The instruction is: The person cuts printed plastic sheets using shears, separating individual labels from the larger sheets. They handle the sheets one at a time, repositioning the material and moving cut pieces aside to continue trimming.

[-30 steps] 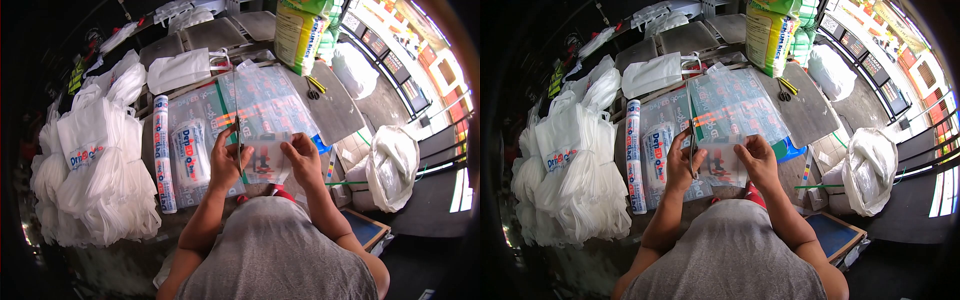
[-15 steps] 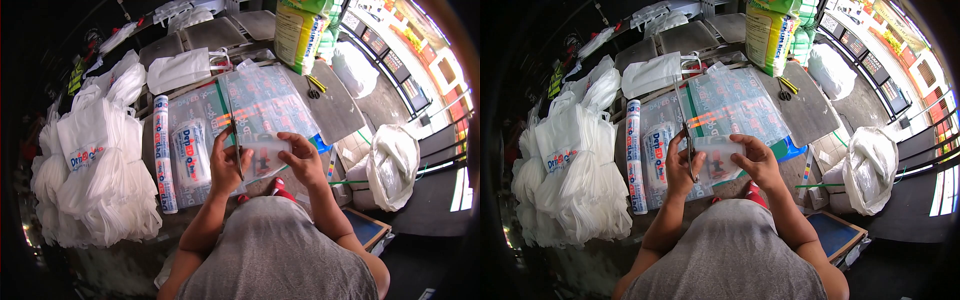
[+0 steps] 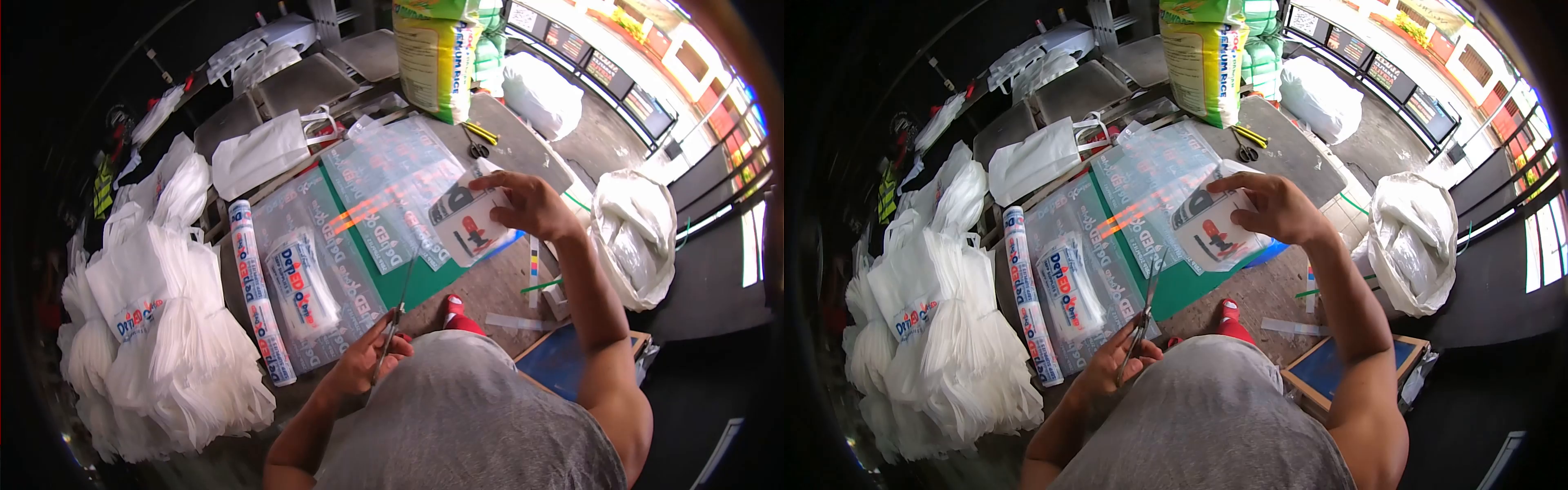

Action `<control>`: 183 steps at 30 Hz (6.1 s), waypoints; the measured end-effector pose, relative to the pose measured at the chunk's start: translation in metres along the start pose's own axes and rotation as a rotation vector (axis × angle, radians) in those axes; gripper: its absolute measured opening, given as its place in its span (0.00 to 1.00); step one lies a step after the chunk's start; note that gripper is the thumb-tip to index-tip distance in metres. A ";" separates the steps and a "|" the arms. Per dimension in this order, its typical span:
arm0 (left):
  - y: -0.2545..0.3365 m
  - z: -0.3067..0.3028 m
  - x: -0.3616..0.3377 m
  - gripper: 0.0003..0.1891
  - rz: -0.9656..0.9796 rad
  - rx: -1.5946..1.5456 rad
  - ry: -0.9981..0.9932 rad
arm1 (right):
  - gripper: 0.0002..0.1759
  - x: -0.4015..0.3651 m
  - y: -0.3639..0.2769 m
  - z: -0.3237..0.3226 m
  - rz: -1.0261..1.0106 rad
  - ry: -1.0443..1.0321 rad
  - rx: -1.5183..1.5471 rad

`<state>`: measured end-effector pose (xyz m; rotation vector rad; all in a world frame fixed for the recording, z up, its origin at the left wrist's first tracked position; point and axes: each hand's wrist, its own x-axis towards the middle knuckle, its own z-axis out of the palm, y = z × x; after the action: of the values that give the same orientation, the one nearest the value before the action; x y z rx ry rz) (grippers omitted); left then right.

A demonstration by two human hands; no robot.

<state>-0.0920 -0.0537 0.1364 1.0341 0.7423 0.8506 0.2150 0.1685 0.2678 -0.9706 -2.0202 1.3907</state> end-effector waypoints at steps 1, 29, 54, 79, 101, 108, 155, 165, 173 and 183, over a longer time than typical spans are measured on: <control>0.005 0.004 0.003 0.43 -0.003 0.002 -0.008 | 0.26 0.002 -0.004 -0.005 0.003 0.009 0.001; 0.039 0.018 0.029 0.42 0.030 0.179 -0.134 | 0.27 0.004 -0.052 -0.010 -0.045 -0.303 -0.276; 0.044 0.014 0.030 0.44 0.029 0.055 -0.203 | 0.29 0.001 -0.048 0.008 -0.035 -0.422 -0.201; -0.005 -0.035 0.031 0.38 0.057 -0.322 -0.092 | 0.30 -0.015 -0.016 0.016 0.021 -0.174 -0.091; 0.073 0.038 0.178 0.30 0.643 -0.244 0.606 | 0.30 -0.069 0.027 0.004 -0.232 -0.430 -0.122; 0.041 0.075 0.216 0.30 0.586 0.092 0.700 | 0.17 -0.092 0.027 -0.065 -0.359 -0.471 0.329; 0.024 -0.029 -0.080 0.29 0.754 -0.521 1.032 | 0.12 0.157 -0.035 0.244 -0.539 -0.233 0.377; -0.017 -0.018 -0.152 0.31 0.170 -0.298 1.287 | 0.13 0.199 0.219 0.444 0.658 -0.250 0.373; -0.024 -0.041 -0.124 0.30 -0.028 -0.217 1.108 | 0.18 0.205 0.225 0.427 0.551 -0.396 0.345; -0.049 -0.091 -0.058 0.33 -0.176 0.108 0.946 | 0.28 0.146 0.268 0.214 0.409 0.083 -0.256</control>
<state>-0.1847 -0.0797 0.0676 0.6017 1.6605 1.1516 0.0408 0.2191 -0.0576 -1.5993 -2.0463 1.2750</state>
